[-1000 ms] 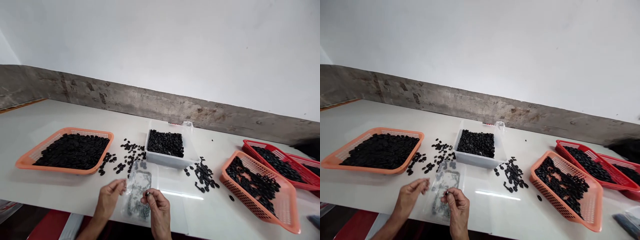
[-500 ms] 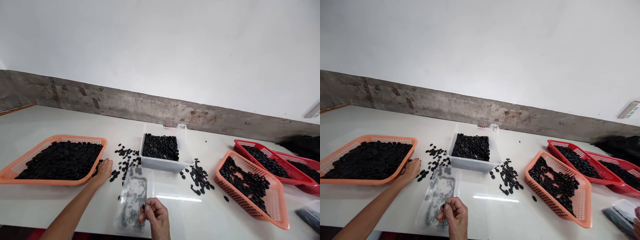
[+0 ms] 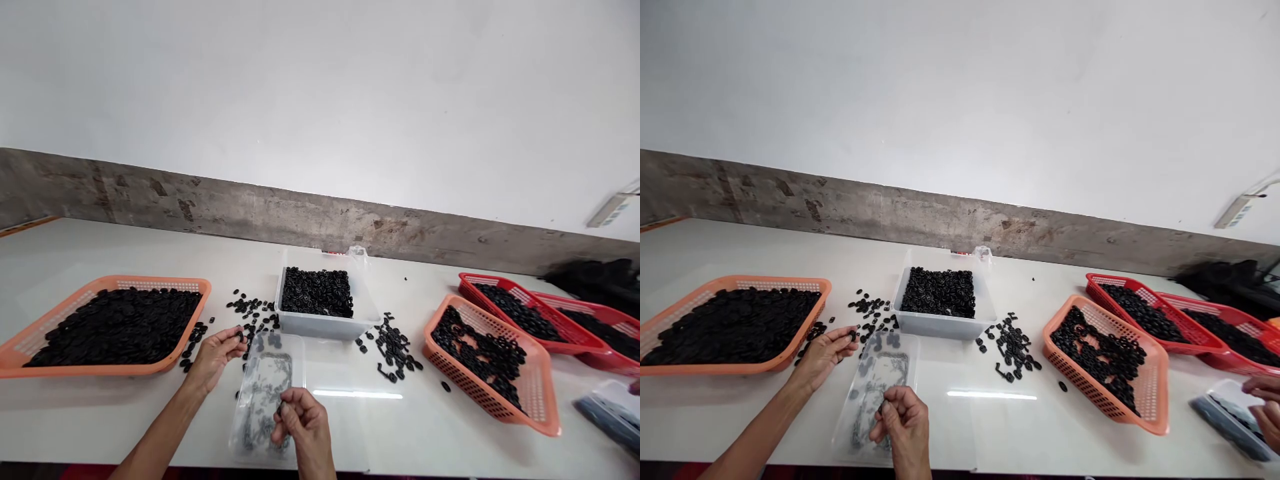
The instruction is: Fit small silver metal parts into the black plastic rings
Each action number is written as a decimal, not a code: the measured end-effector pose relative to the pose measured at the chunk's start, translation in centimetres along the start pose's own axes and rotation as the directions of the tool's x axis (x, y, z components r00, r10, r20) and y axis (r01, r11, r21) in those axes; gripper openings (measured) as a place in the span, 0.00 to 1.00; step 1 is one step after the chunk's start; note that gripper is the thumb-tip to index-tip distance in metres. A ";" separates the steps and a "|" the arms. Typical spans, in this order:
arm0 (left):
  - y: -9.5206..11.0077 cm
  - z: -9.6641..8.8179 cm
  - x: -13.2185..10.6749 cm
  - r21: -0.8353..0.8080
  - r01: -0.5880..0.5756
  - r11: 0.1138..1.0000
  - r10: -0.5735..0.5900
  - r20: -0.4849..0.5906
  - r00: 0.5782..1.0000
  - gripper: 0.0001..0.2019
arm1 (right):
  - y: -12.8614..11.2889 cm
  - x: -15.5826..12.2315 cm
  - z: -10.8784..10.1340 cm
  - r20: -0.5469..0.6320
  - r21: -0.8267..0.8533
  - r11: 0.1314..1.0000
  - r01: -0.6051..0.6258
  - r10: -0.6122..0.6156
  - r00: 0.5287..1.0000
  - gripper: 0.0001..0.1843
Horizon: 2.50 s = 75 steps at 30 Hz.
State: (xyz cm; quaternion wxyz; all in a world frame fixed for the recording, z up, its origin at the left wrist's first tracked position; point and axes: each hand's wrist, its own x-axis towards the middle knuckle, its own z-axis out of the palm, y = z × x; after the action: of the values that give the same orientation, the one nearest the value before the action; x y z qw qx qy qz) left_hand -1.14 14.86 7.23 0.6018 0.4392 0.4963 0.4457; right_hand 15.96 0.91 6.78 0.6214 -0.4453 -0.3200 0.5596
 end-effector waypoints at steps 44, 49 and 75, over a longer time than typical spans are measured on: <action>1.8 3.9 -15.6 -0.427 0.282 0.859 -0.258 0.116 0.959 0.16 | -5.6 -4.7 1.9 0.211 -0.459 0.860 0.223 -0.139 0.968 0.10; 1.4 3.8 -15.6 -0.416 0.261 0.871 -0.241 0.099 0.965 0.16 | -5.1 -4.7 1.7 0.227 -0.467 0.857 0.216 -0.120 0.966 0.12; -0.1 3.3 -16.4 -0.366 0.154 0.918 -0.092 0.180 0.979 0.12 | -5.4 -5.1 2.3 0.261 -0.196 0.978 0.066 -0.012 0.965 0.08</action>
State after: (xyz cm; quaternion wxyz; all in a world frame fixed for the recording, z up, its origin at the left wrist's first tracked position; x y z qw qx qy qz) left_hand 0.28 -1.41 10.90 0.7398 0.3169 0.3779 0.4577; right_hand 15.28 -3.50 13.11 0.5367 -0.4233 -0.4623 0.5648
